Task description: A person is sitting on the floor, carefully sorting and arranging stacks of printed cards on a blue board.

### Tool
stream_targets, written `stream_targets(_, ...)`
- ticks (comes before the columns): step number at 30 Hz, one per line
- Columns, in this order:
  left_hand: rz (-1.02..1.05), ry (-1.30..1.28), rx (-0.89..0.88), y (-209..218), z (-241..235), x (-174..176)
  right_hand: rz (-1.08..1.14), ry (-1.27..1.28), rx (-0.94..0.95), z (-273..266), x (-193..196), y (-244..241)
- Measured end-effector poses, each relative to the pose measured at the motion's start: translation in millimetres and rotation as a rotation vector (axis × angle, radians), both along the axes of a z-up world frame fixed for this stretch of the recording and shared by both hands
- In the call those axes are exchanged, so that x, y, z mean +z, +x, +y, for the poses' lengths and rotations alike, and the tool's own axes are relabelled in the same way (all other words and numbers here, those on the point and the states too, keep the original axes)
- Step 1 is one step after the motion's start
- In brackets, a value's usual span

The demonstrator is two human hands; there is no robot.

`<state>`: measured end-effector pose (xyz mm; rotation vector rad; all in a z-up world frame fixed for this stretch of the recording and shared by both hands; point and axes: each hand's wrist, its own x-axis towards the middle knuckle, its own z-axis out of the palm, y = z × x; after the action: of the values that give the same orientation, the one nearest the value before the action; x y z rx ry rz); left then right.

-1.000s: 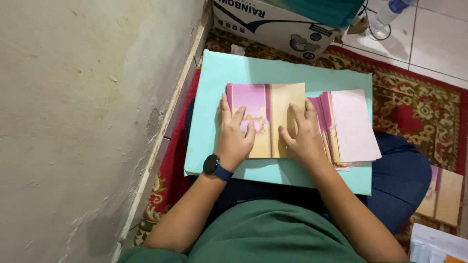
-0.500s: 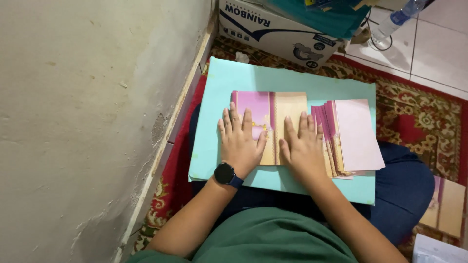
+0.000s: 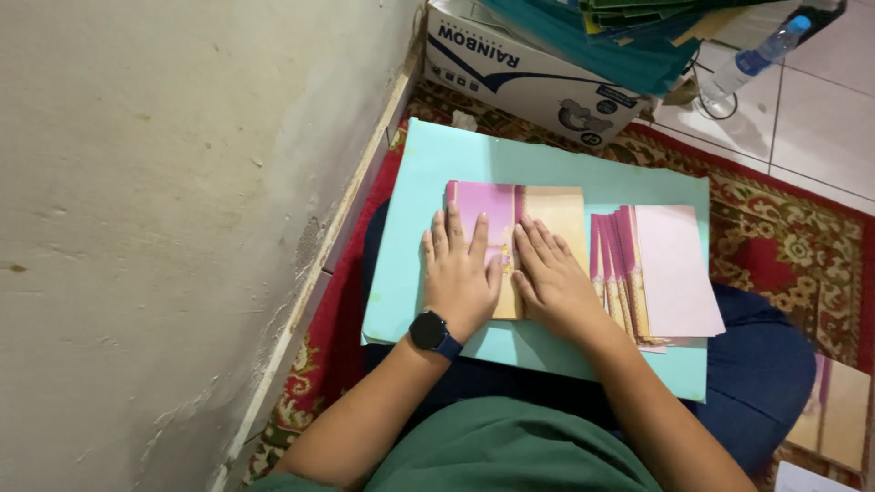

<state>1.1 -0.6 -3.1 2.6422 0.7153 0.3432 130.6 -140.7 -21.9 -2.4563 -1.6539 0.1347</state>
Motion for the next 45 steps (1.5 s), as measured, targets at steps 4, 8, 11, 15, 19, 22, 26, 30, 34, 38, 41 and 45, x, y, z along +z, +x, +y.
stream_targets(4,0.001,0.026,0.002,-0.6,-1.8,-4.3,-0.022,-0.048,-0.014,-1.6,-0.6,-4.0)
stream_targets(8,-0.018,0.062,0.001,-0.4,-2.6,-7.1,-0.068,-0.035,-0.011,19.6,-4.4,10.8)
stream_targets(11,-0.018,0.065,0.011,1.9,-2.3,-9.6,-0.096,-0.005,-0.015,29.1,-5.8,14.0)
stream_targets(15,-0.008,0.059,0.035,2.2,-3.8,-9.1,-0.087,0.0,-0.034,12.4,4.2,-9.1)
stream_targets(19,0.008,0.051,0.03,2.0,-4.9,-9.3,-0.126,-0.022,-0.039,-4.5,0.6,-20.0)
stream_targets(22,0.039,0.05,0.026,1.5,-3.8,-5.5,-0.04,-0.063,-0.054,7.7,-2.4,-3.9)
stream_targets(26,0.074,0.022,0.024,1.3,-3.4,-2.0,-0.025,-0.068,-0.077,35.0,-2.9,21.7)
stream_targets(30,0.123,0.043,0.037,3.1,-6.8,0.2,-0.014,-0.066,-0.108,38.9,16.7,12.5)
stream_targets(34,0.186,0.154,0.051,12.9,-12.9,-2.2,-0.042,-0.045,-0.085,15.9,-1.7,2.2)
stream_targets(38,0.256,0.23,0.08,27.7,-21.5,-16.1,-0.09,-0.011,-0.058,-14.1,0.0,-19.6)
stream_targets(41,0.309,0.258,0.14,39.0,-26.5,-22.4,-0.118,0.013,-0.027,-37.1,3.5,-36.4)
stream_targets(45,0.322,0.286,0.166,61.6,-28.2,-31.1,-0.083,0.032,0.017,-59.3,3.4,-38.1)
